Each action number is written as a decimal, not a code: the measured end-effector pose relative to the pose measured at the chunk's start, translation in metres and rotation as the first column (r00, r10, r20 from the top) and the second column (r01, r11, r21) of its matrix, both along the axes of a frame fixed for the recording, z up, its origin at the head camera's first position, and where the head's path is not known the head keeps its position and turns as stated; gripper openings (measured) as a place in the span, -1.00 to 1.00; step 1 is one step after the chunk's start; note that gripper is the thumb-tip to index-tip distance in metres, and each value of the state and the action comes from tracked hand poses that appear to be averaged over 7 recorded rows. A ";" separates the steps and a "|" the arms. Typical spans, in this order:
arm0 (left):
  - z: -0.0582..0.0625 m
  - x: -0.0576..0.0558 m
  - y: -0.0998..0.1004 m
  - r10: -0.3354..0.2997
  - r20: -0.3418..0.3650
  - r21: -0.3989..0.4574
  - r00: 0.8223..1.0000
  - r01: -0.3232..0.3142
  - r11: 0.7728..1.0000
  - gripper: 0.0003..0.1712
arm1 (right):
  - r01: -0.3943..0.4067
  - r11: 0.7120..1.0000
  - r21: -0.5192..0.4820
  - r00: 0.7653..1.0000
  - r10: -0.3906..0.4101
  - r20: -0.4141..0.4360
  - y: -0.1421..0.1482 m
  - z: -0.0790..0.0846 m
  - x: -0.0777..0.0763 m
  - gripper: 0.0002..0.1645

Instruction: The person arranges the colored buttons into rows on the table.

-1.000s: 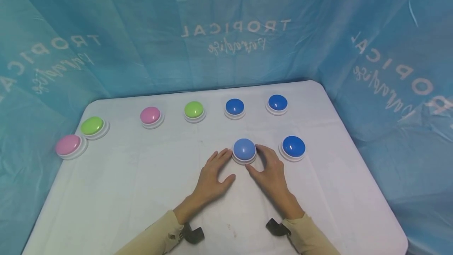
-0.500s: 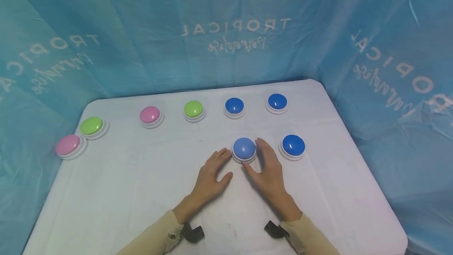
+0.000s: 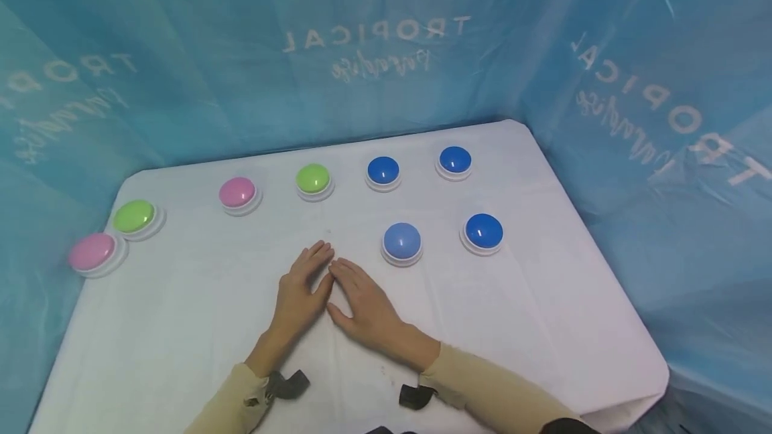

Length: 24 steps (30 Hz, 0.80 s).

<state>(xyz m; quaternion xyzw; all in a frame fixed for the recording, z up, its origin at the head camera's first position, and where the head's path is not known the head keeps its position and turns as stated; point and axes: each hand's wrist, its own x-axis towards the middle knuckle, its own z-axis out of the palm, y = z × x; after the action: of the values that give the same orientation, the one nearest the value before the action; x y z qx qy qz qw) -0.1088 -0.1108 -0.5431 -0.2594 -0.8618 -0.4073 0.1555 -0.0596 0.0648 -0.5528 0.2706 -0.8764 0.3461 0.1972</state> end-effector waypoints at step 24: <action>0.027 0.018 -0.187 0.619 0.102 -0.083 0.779 -0.613 0.786 -0.53 | -0.147 0.929 0.339 0.986 0.113 0.119 -0.173 0.023 -0.087 -0.23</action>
<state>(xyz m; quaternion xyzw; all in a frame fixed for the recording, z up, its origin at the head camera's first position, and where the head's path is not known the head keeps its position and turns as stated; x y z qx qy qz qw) -0.0911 -0.2981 -0.5160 0.0586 -0.9161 -0.3297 0.2205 -0.1465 -0.1080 -0.5300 0.3413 -0.9123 0.2115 0.0801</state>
